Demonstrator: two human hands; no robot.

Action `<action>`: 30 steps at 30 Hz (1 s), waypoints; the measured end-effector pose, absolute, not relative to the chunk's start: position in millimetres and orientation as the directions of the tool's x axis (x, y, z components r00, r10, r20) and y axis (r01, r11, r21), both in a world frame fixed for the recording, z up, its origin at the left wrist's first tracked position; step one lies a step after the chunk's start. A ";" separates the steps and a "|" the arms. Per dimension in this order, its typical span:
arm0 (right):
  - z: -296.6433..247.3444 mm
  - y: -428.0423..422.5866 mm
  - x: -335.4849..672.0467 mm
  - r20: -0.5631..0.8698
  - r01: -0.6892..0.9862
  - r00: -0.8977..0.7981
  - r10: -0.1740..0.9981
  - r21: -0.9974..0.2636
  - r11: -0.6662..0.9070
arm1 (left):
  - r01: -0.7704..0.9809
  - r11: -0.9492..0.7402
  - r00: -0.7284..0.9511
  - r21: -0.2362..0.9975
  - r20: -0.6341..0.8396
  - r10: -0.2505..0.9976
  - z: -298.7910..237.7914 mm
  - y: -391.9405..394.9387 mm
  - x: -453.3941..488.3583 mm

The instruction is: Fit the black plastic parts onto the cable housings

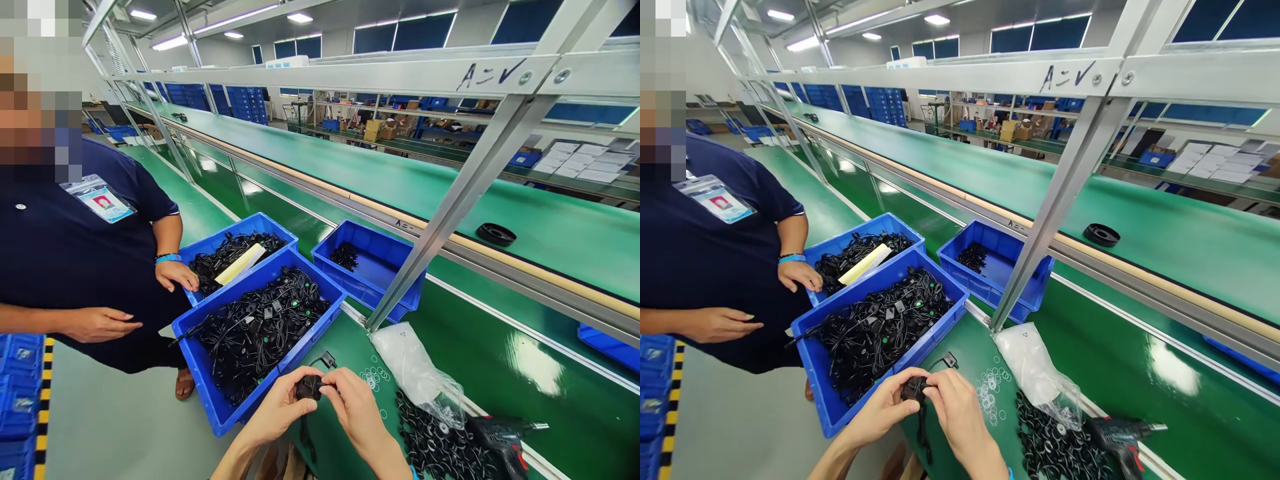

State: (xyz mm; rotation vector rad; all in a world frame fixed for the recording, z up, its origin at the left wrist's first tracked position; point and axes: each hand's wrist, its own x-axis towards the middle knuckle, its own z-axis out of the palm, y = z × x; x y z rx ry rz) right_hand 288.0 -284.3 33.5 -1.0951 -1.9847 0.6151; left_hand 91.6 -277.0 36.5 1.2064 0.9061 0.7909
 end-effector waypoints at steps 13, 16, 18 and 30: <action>31.0 -287.6 287.7 0.254 0.593 -0.391 0.884 -0.665 0.454 | 0.102 0.147 0.418 0.984 -0.176 0.891 28.5 -283.1 90.1; 21.4 -287.5 284.3 0.203 0.646 -0.341 0.918 -0.659 0.386 | 0.181 0.118 0.397 0.976 -0.182 0.900 32.8 -284.1 91.2; 12.4 -287.7 279.2 0.069 0.592 -0.285 0.956 -0.772 0.232 | 0.263 0.077 0.364 0.962 -0.173 0.915 35.7 -287.5 94.3; -14.0 -298.1 259.6 -0.313 -0.319 -0.009 0.950 -0.899 -0.299 | 0.708 0.171 0.020 0.686 -0.261 0.965 12.1 -208.6 7.1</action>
